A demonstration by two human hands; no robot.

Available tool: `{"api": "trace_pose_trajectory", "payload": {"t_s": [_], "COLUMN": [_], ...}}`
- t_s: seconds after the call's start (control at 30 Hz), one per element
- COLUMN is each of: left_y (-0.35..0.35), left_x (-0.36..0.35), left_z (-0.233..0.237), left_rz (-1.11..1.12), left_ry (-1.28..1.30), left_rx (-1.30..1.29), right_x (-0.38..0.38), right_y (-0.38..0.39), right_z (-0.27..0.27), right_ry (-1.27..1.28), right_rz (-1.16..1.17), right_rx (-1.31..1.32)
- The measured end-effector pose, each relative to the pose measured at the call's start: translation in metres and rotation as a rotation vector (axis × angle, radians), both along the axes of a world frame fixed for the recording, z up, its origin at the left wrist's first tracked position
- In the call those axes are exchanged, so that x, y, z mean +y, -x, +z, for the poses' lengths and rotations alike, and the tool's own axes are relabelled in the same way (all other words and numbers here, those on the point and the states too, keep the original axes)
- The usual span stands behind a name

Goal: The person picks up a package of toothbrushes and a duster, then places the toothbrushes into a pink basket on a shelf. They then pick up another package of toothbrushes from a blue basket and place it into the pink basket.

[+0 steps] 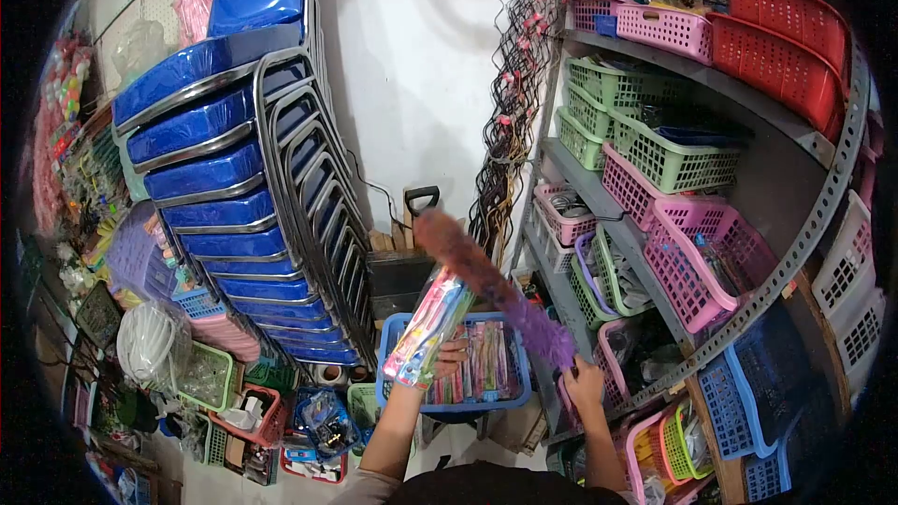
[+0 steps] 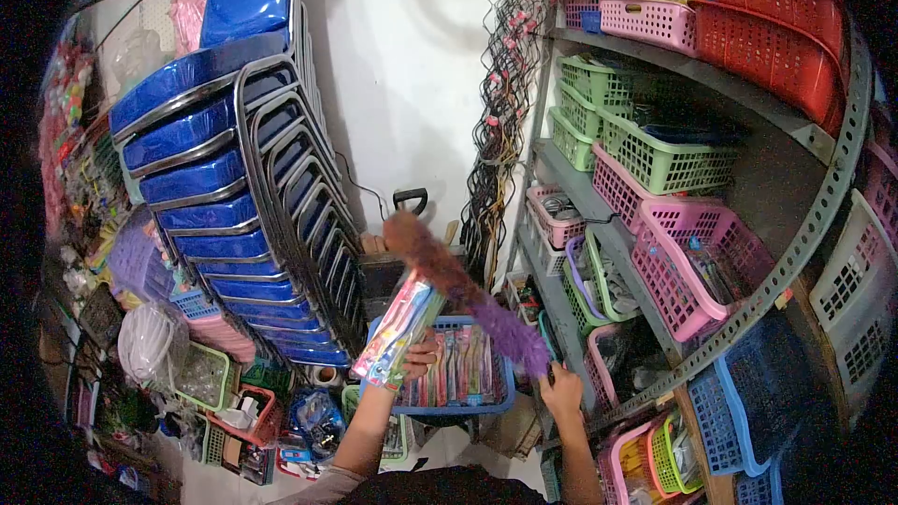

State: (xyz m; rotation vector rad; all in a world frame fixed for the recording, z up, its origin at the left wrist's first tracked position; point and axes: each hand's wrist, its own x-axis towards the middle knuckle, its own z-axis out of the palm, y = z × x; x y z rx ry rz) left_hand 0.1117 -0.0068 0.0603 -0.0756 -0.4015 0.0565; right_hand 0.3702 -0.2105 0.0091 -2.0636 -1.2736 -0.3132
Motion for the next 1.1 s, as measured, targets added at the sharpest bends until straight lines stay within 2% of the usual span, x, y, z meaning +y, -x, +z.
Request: {"api": "trace_pose_trajectory", "payload": {"t_s": [0.07,0.1,0.13,0.17,0.23,0.3,0.33,0.37,0.43,0.57,0.63,0.73,0.8,0.83,0.87,0.9,0.93,0.97,1.03,1.1], "left_y": [0.001,0.001,0.007,0.008,0.01,0.012,0.012,0.008,0.007,0.006,0.012,0.022,0.032,0.038,0.043,0.047,0.051,0.06,0.072,0.082], "left_x": [-0.002,-0.002,0.006,0.011,0.016,0.019,0.007,-0.001,-0.001,0.001,0.004,0.007,0.005,0.005,0.002,-0.003,-0.007,-0.01,-0.007,-0.011], "left_z": [0.006,0.007,-0.011,-0.03,-0.048,-0.059,-0.03,0.002,-0.004,-0.008,-0.013,-0.023,-0.026,-0.03,-0.032,-0.028,-0.023,-0.017,-0.043,-0.056], "left_rz": [0.014,0.025,0.215,0.215,0.335,0.45,0.507,0.064,0.082,0.114,0.123,0.077,0.372,0.613,0.626,0.398,0.169,0.228,0.218,0.239], "left_ry": [-0.029,-0.059,-0.148,-0.147,-0.183,-0.216,-0.232,-0.086,-0.074,-0.092,-0.086,-0.065,-0.089,-0.231,-0.226,-0.12,-0.015,-0.076,0.0,0.013], "left_rx": [-0.028,-0.056,0.034,0.034,0.227,0.423,0.52,-0.007,0.013,-0.022,-0.033,-0.091,0.134,0.316,0.323,0.205,0.084,0.211,0.191,0.181], "right_x": [-0.004,-0.008,-0.011,-0.012,-0.013,-0.01,-0.007,-0.004,0.001,0.0,-0.004,0.001,0.012,0.018,0.022,0.027,0.034,0.044,0.061,0.072], "right_y": [0.01,0.012,0.014,0.014,0.015,0.009,0.007,0.006,0.007,0.01,0.012,0.021,0.023,0.023,0.023,0.025,0.028,0.03,0.041,0.059], "right_z": [0.021,0.028,0.031,0.032,0.032,0.021,0.015,0.01,0.005,0.0,-0.005,-0.009,-0.027,-0.036,-0.044,-0.045,-0.053,-0.069,-0.088,-0.094], "right_ry": [-0.035,0.07,0.175,0.176,0.138,0.094,0.049,0.048,-0.027,0.05,0.135,0.161,0.065,0.095,0.127,0.243,0.245,0.244,0.251,0.286], "right_rz": [0.035,0.155,0.275,0.275,0.407,0.33,0.252,0.253,0.03,0.088,0.42,0.534,0.53,0.464,0.399,0.367,0.38,0.338,0.302,0.284], "right_rx": [-0.008,-0.065,-0.121,-0.12,-0.134,-0.138,-0.143,-0.143,0.0,0.043,-0.072,-0.122,-0.098,-0.058,-0.019,-0.025,-0.023,0.085,0.391,0.438]}}
